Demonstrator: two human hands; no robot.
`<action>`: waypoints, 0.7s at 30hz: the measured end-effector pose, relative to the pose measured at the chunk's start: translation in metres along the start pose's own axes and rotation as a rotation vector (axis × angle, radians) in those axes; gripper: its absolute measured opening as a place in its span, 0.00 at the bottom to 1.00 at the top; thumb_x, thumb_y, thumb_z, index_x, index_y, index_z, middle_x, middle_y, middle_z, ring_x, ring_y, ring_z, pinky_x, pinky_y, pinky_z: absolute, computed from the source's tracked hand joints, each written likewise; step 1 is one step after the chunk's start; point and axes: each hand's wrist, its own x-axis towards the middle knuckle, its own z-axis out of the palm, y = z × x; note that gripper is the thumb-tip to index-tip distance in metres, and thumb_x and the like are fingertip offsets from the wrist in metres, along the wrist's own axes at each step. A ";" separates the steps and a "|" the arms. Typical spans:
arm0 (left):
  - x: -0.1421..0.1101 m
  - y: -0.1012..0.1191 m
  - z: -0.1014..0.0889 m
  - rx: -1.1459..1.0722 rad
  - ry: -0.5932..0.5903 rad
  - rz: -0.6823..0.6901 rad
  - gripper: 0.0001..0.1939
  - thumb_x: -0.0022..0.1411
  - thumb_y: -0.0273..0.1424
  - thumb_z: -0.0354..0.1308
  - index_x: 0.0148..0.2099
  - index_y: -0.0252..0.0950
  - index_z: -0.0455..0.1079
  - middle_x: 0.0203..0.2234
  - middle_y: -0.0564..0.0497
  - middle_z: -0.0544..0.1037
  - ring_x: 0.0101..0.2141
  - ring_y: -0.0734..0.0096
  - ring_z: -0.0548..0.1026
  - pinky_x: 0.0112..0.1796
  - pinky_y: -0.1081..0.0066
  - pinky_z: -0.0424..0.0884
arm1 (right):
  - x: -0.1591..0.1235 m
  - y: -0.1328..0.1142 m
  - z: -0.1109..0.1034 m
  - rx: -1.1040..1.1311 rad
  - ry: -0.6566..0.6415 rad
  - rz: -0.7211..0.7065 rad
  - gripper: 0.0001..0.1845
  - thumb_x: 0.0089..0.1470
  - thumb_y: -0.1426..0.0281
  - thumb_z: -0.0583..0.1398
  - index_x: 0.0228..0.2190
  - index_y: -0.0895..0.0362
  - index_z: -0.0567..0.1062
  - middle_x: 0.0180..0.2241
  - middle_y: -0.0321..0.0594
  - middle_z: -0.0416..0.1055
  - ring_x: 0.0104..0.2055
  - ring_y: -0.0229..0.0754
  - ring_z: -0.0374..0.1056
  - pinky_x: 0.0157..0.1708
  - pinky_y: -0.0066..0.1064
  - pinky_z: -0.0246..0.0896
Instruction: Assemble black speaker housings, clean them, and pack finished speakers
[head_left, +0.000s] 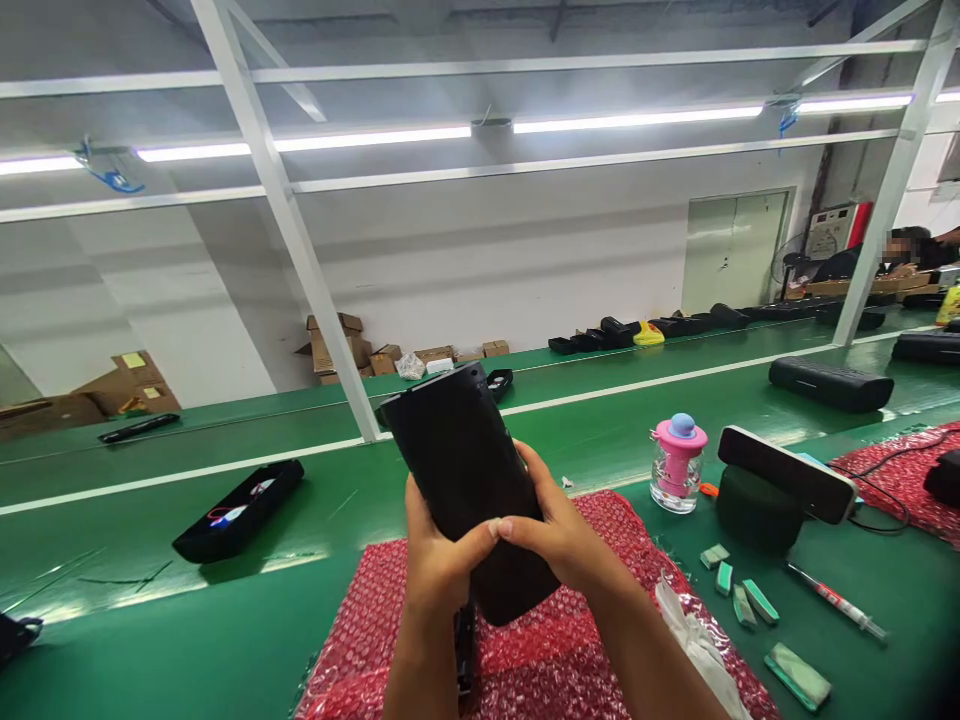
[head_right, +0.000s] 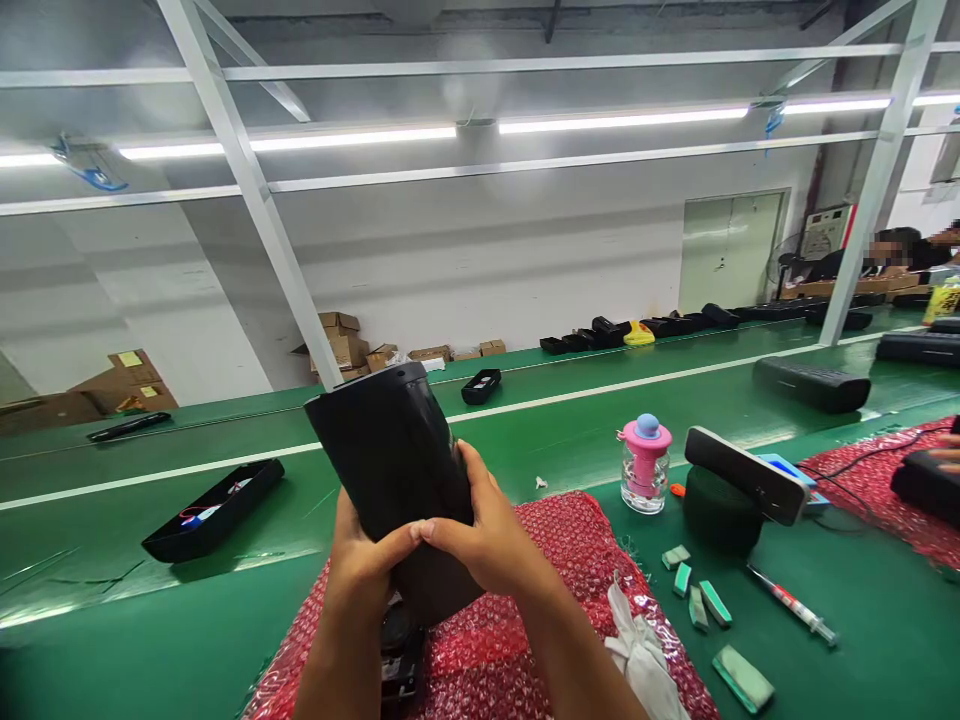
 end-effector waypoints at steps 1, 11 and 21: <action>0.000 0.001 0.000 0.000 0.001 -0.005 0.45 0.32 0.34 0.77 0.54 0.42 0.63 0.41 0.50 0.79 0.40 0.53 0.80 0.43 0.57 0.79 | 0.000 0.000 0.001 0.006 0.002 0.001 0.47 0.47 0.60 0.68 0.64 0.47 0.56 0.63 0.45 0.59 0.66 0.56 0.54 0.64 0.53 0.52; 0.002 -0.003 -0.012 0.093 0.009 -0.026 0.46 0.32 0.38 0.77 0.54 0.39 0.64 0.44 0.47 0.78 0.44 0.51 0.77 0.45 0.59 0.76 | -0.009 -0.008 0.007 0.005 0.063 0.056 0.47 0.48 0.59 0.68 0.65 0.46 0.55 0.63 0.44 0.59 0.67 0.56 0.53 0.65 0.53 0.52; -0.001 0.004 -0.007 0.114 0.021 -0.048 0.51 0.29 0.37 0.78 0.57 0.40 0.62 0.44 0.48 0.78 0.44 0.51 0.78 0.43 0.60 0.77 | -0.008 -0.010 0.008 0.027 0.073 0.074 0.47 0.45 0.61 0.69 0.63 0.47 0.57 0.62 0.44 0.61 0.66 0.57 0.55 0.64 0.54 0.53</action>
